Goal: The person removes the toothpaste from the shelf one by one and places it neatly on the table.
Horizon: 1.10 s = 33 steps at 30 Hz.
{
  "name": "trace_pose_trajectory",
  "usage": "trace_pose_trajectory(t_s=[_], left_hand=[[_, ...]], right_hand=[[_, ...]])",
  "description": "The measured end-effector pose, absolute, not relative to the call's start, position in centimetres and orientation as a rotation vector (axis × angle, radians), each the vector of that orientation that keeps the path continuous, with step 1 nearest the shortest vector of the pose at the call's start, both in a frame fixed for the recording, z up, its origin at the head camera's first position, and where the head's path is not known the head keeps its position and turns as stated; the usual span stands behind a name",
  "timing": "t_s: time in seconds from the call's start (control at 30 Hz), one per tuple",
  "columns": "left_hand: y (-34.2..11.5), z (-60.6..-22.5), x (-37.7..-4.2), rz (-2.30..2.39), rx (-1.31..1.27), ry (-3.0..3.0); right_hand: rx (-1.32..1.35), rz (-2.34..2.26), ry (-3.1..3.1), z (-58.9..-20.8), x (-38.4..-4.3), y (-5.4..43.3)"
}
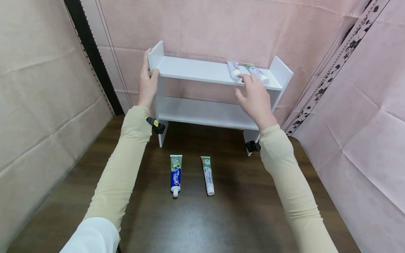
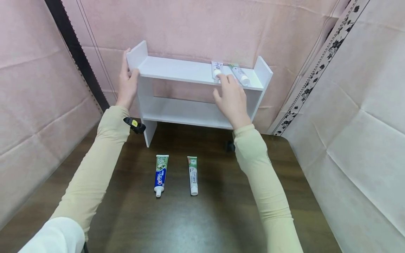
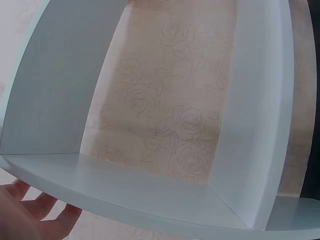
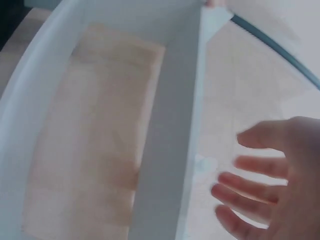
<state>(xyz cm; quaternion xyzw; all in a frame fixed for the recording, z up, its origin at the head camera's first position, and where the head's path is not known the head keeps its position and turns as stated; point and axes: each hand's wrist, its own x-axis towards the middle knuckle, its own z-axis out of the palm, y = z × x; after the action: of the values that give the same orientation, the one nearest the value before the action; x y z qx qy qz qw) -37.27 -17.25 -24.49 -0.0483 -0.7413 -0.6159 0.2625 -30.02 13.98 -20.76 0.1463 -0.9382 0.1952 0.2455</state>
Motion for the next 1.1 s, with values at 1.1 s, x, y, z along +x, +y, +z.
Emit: trace_pose_trajectory(t_s=[1.1], left_hand=[[-17.1,-24.4,-36.8,-1.67,-0.16,-1.978]], right_hand=[[0.261,0.417,-2.682,-18.6,-36.7,12.0]])
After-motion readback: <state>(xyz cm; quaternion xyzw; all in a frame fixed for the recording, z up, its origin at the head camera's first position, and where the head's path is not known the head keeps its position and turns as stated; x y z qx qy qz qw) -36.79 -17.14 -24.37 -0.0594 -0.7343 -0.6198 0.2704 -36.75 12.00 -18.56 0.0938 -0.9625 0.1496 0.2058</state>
